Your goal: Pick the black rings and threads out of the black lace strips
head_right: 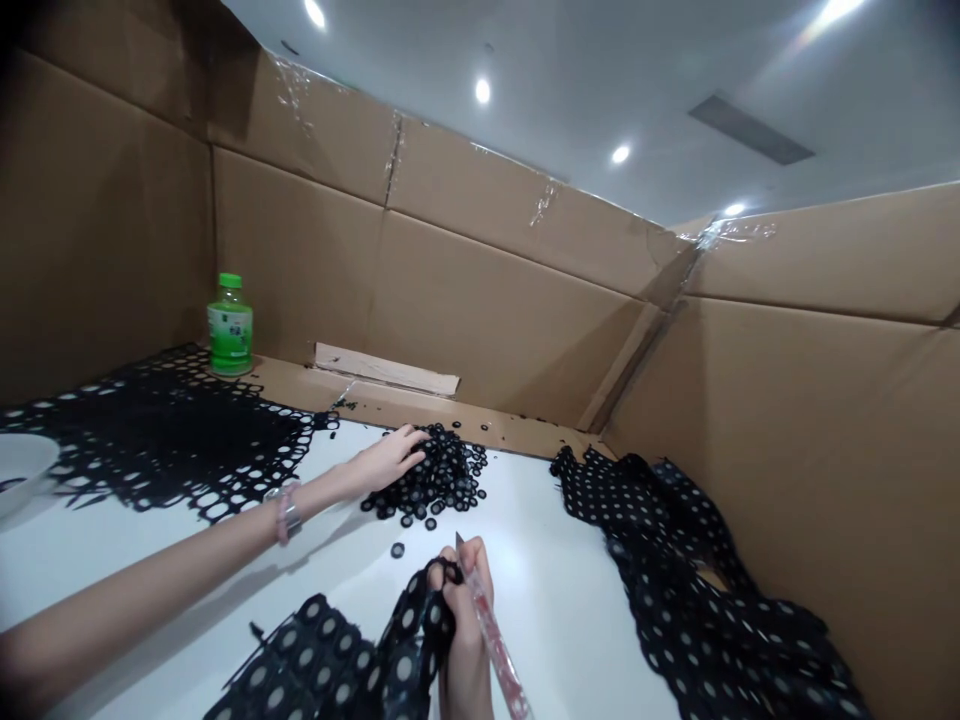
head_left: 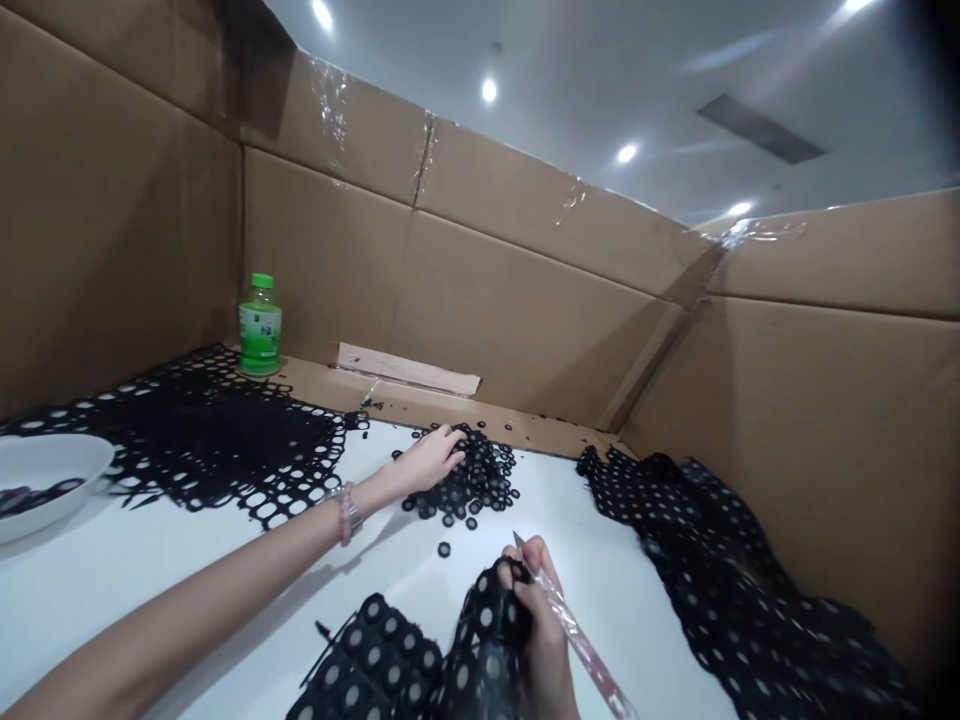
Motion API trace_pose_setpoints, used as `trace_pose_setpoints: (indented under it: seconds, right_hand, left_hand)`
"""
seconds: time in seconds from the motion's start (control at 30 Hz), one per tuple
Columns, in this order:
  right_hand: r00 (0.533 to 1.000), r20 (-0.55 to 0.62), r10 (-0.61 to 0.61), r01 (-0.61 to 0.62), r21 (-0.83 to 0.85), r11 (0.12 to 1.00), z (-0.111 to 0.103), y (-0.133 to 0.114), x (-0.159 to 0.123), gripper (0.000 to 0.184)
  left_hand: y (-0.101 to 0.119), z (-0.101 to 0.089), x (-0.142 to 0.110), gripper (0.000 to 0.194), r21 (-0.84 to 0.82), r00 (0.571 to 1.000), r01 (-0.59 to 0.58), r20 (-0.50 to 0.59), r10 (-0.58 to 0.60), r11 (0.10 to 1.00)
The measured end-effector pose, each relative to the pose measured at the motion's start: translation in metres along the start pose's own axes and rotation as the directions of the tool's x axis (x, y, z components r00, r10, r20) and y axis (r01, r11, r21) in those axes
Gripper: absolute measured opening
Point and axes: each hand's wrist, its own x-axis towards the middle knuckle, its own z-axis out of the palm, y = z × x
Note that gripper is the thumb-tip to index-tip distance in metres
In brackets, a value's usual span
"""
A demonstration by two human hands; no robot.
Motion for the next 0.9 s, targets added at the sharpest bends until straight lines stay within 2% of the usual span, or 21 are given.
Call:
trace_pose_setpoints:
  seconds: [0.1, 0.13, 0.2, 0.27, 0.33, 0.4, 0.47, 0.6, 0.7, 0.8, 0.9]
  right_hand:
    - [0.999, -0.041, -0.013, 0.015, 0.048, 0.999, 0.004, -0.001, 0.006, 0.024]
    - [0.998, -0.055, -0.014, 0.018, 0.07, 0.997, 0.006, 0.0, 0.007, 0.023]
    - [0.996, -0.088, -0.024, 0.03, 0.066, 0.997, 0.008, 0.002, 0.007, 0.022]
    - [0.994, -0.095, -0.062, 0.06, -0.022, 0.998, 0.01, 0.006, 0.006, 0.025]
    - [0.992, -0.079, -0.1, 0.09, -0.112, 0.99, 0.01, 0.009, 0.004, 0.027]
    - [0.993, -0.057, -0.104, 0.094, -0.158, 0.983, 0.01, 0.01, 0.002, 0.028]
    - [0.995, -0.053, -0.081, 0.07, -0.183, 0.981, 0.01, 0.008, -0.001, 0.027]
    - [0.995, -0.096, -0.028, 0.005, -0.237, 0.972, 0.009, -0.002, -0.009, 0.025]
    - [0.995, -0.1, -0.004, -0.024, -0.272, 0.962, 0.008, -0.007, -0.014, 0.025]
    - [0.996, -0.075, -0.04, 0.018, -0.274, 0.962, 0.008, -0.007, -0.015, 0.024]
    - [0.988, -0.072, -0.136, 0.113, -0.263, 0.958, 0.008, -0.005, -0.013, 0.025]
  left_hand:
    - [0.027, 0.001, -0.017, 0.022, -0.012, 0.995, -0.092, -0.044, 0.091, 0.996]
    - [0.037, -0.001, -0.028, 0.027, -0.046, 0.99, -0.14, -0.032, 0.138, 0.989]
    - [0.055, -0.004, -0.052, 0.036, -0.156, 0.977, -0.195, 0.057, 0.205, 0.968]
    - [0.067, -0.006, -0.073, 0.038, -0.254, 0.964, -0.188, 0.136, 0.228, 0.949]
    - [0.072, -0.009, -0.085, 0.039, -0.302, 0.965, -0.132, 0.18, 0.192, 0.944]
    - [0.074, -0.012, -0.09, 0.038, -0.302, 0.97, -0.067, 0.204, 0.133, 0.951]
    - [0.075, -0.016, -0.091, 0.035, -0.28, 0.964, -0.05, 0.239, 0.12, 0.959]
    - [0.082, -0.029, -0.092, 0.029, -0.223, 0.935, -0.128, 0.299, 0.193, 0.966]
    - [0.089, -0.035, -0.093, 0.029, -0.199, 0.928, -0.147, 0.312, 0.205, 0.969]
    - [0.091, -0.035, -0.093, 0.028, -0.208, 0.924, -0.136, 0.326, 0.2, 0.969]
    - [0.086, -0.028, -0.09, 0.026, -0.279, 0.933, -0.085, 0.314, 0.174, 0.957]
